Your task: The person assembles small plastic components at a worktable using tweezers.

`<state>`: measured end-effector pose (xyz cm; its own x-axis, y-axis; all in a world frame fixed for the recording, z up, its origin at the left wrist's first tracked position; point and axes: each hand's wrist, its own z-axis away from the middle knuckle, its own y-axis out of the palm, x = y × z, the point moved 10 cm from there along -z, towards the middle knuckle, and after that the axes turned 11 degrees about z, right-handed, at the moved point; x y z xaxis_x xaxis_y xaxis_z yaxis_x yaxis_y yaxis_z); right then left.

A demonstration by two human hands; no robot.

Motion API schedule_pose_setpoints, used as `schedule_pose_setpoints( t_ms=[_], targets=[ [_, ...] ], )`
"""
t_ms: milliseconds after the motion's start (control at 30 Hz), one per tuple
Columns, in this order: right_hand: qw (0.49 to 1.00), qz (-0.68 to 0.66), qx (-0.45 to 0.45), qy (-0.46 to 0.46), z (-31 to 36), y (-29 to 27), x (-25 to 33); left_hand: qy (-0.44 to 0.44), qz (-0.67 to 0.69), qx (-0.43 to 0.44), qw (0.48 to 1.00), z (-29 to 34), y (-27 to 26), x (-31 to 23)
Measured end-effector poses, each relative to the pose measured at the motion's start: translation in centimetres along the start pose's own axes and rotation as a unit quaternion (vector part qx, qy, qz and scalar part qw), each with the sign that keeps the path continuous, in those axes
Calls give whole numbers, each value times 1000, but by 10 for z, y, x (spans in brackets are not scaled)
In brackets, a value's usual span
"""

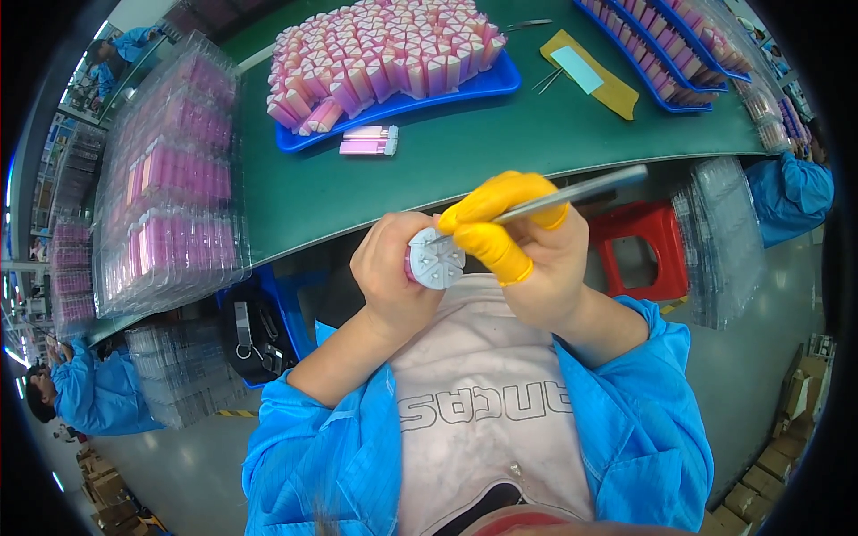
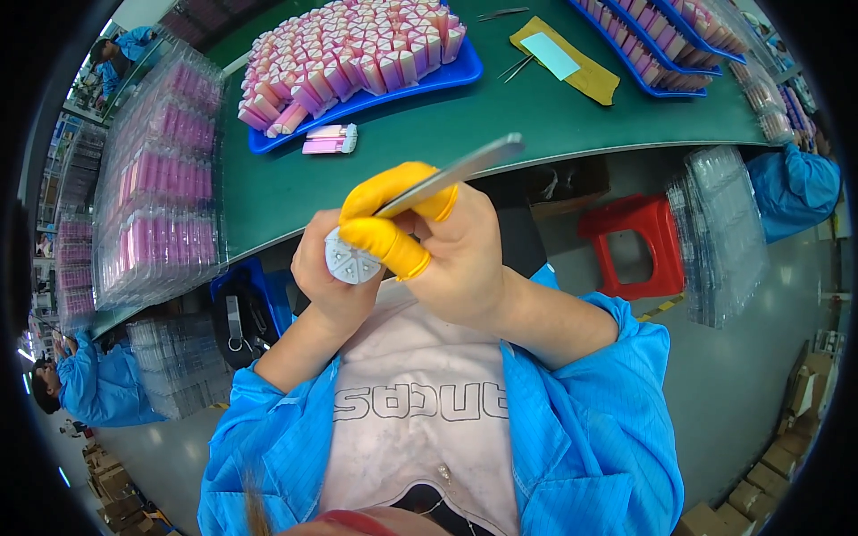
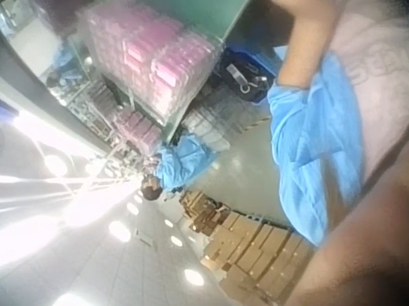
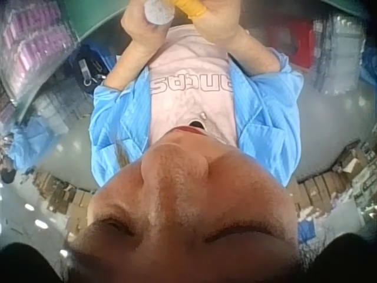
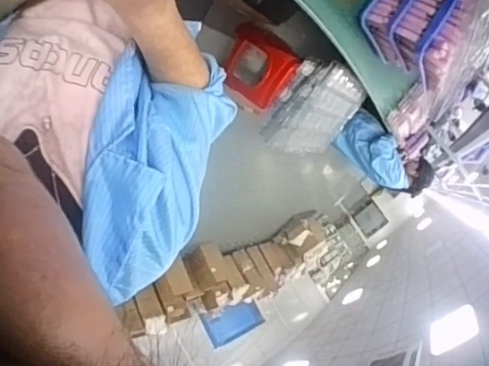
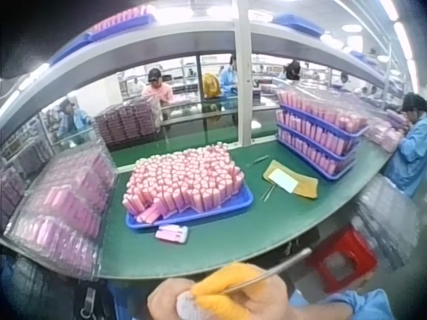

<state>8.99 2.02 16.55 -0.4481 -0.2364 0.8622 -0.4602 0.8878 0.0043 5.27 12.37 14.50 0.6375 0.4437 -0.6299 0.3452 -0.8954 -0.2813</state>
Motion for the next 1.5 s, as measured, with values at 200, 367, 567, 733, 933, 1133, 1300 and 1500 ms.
schedule_pose_setpoints(
  t_ms=[200,367,567,733,933,1133,1300,1500],
  targets=[
    [993,-96,-64,30,2,-9,-11,-9,-3,0,1000,0,0,2],
    [1000,16,11,-15,-2,2,1,-6,7,-35,999,-2,-4,3],
    [996,-73,-49,19,1,-5,-6,-21,5,-4,1000,1,-1,5],
    [986,-124,-93,55,3,-8,-19,-5,1,-11,1000,2,0,3],
    [956,-227,-116,148,5,-9,-41,18,-4,-16,1000,3,-1,-1],
    [978,-158,-99,89,6,-10,-22,24,-5,-2,1000,0,-2,-2],
    [996,-76,-37,31,3,-3,-5,24,1,3,1000,1,1,1],
    [996,-73,-37,26,2,-5,-4,28,-11,5,1000,-1,2,-1]
  ],
)
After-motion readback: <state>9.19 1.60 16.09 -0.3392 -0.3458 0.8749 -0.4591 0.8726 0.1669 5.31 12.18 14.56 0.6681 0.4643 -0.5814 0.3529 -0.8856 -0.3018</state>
